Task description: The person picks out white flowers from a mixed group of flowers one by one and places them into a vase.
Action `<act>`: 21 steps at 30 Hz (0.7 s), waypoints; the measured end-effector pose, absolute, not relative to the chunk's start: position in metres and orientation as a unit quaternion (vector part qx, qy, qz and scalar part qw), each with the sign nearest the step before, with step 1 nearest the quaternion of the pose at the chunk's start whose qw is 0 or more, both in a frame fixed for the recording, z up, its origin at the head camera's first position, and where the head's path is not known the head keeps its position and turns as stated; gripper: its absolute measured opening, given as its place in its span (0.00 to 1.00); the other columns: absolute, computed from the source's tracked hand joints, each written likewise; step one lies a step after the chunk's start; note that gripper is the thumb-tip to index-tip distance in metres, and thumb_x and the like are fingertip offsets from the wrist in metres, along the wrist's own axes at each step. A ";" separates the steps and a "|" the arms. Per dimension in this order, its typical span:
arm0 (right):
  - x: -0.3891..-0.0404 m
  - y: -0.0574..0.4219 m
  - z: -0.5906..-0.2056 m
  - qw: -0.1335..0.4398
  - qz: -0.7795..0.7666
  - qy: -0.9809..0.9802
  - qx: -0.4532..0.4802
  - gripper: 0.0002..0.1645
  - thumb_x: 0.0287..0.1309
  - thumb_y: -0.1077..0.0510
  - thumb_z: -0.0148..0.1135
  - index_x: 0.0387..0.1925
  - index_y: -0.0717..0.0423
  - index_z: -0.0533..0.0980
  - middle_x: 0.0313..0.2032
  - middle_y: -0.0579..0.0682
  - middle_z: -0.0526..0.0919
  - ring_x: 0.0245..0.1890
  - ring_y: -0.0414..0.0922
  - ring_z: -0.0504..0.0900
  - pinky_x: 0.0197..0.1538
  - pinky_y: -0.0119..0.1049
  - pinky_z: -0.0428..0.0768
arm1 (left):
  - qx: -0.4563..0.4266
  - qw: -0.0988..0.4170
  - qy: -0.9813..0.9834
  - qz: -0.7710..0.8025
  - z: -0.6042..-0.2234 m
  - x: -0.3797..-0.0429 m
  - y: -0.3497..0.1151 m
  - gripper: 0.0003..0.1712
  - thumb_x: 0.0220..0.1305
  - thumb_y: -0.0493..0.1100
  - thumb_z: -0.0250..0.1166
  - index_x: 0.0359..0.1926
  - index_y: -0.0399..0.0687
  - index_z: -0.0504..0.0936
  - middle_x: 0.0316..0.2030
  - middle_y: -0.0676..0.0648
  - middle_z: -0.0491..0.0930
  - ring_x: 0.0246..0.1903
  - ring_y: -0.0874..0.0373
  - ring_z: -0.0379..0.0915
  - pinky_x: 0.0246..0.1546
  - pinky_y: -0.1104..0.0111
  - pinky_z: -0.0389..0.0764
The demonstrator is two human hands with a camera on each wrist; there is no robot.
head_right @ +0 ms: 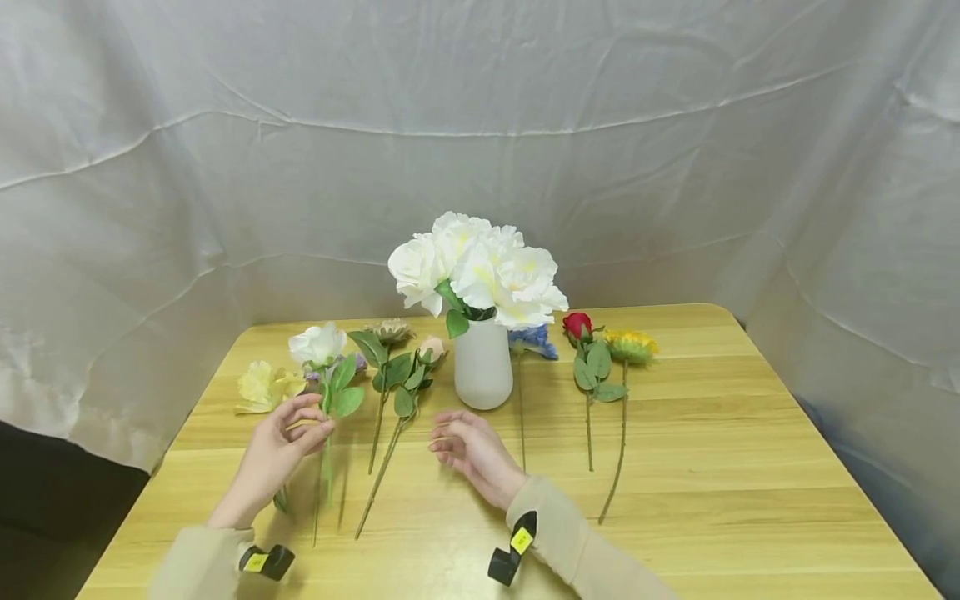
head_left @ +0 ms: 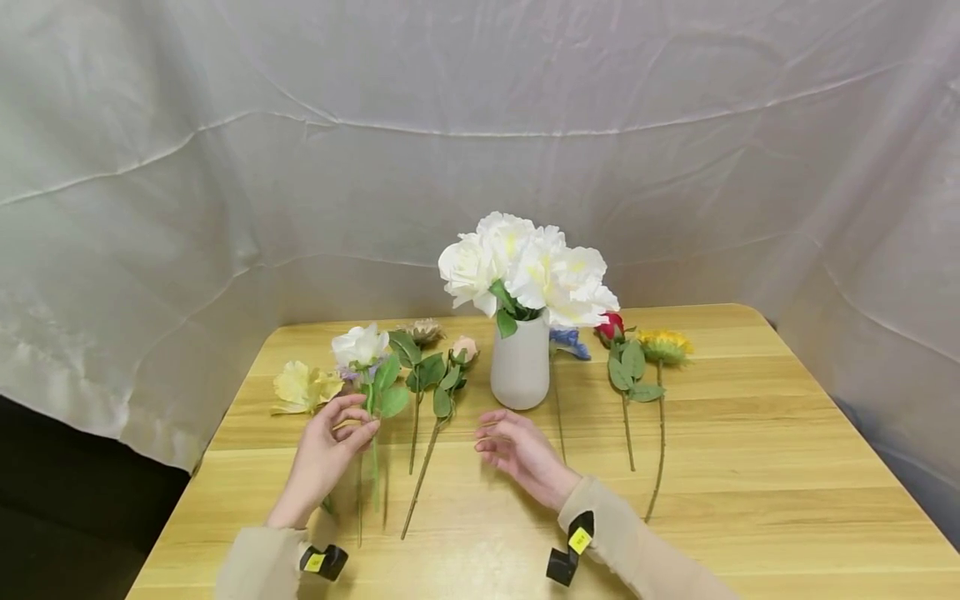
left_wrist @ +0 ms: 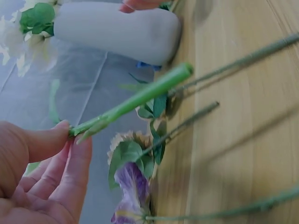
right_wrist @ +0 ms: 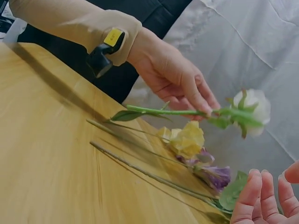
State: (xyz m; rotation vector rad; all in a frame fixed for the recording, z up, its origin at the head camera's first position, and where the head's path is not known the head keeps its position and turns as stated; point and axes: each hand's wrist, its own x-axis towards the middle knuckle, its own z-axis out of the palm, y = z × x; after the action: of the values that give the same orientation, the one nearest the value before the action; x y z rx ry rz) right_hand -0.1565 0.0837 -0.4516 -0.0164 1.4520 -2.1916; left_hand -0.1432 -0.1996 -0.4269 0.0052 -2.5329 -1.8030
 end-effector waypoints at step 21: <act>-0.173 0.117 -0.451 0.160 -0.777 0.608 0.006 0.22 0.56 0.64 0.51 0.53 0.66 0.64 0.40 0.53 0.77 0.36 0.43 0.77 0.45 0.37 0.78 | -0.028 0.136 -0.756 -0.640 -0.395 -0.161 -0.153 0.17 0.61 0.38 0.63 0.51 0.39 0.75 0.40 0.45 0.80 0.36 0.63 0.80 0.39 0.70 0.83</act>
State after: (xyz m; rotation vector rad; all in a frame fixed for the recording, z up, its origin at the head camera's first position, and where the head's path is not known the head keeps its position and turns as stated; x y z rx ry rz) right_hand -0.1726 0.1168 -0.4507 0.0174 1.7386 -2.2209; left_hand -0.1610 -0.1530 -0.3952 -0.0806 -2.1882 -1.8524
